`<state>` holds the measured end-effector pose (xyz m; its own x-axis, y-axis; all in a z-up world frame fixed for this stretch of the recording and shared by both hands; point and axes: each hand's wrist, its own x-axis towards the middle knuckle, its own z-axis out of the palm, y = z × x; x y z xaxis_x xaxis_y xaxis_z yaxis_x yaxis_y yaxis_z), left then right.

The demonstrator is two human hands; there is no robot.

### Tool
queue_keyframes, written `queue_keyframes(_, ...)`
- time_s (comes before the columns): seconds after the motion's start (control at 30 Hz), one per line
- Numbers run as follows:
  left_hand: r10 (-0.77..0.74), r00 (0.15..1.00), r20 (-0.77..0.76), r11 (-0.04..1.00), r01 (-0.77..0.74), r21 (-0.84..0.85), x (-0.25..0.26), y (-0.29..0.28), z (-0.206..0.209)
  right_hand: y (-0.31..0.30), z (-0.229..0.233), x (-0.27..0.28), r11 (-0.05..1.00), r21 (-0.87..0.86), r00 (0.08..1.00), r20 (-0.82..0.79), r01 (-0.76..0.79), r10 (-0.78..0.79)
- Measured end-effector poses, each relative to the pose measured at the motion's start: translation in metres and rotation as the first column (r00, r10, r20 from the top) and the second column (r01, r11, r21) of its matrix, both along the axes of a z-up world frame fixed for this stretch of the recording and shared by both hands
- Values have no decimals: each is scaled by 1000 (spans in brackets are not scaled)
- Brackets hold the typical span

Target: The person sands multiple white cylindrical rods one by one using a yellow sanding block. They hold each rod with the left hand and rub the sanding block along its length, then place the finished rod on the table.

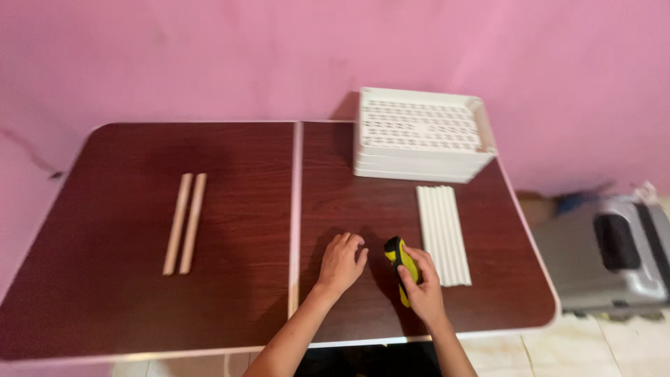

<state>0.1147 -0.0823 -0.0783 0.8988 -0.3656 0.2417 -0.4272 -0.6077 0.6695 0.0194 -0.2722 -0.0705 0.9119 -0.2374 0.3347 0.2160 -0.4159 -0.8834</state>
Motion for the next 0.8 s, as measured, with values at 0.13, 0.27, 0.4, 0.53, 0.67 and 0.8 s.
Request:
queue_keyframes(0.13,-128,990,-52,991,126,-37,-4,-55,-4,-37,-2,-18,984,44,985,-7,173,-173)
queue_keyframes(0.27,-180,983,-25,984,180,4,-9,-100,-5,-68,-9,-38,951,63,953,-28,302,-301)
queue_keyframes(0.4,-157,984,-88,984,164,69,-8,-131,-8,-88,-19,-56,922,67,924,-40,382,-380)
queue_keyframes(0.53,-91,993,-75,995,94,39,-7,-137,-16,-101,-29,-73,911,45,912,-52,410,-408)
queue_keyframes(0.67,-35,999,12,994,36,-105,-5,-130,-17,-106,-35,-78,910,82,912,-96,406,-398)
queue_keyframes(0.8,-50,996,-78,999,49,-17,-8,-124,-8,-103,-39,-77,912,67,912,-113,404,-395)
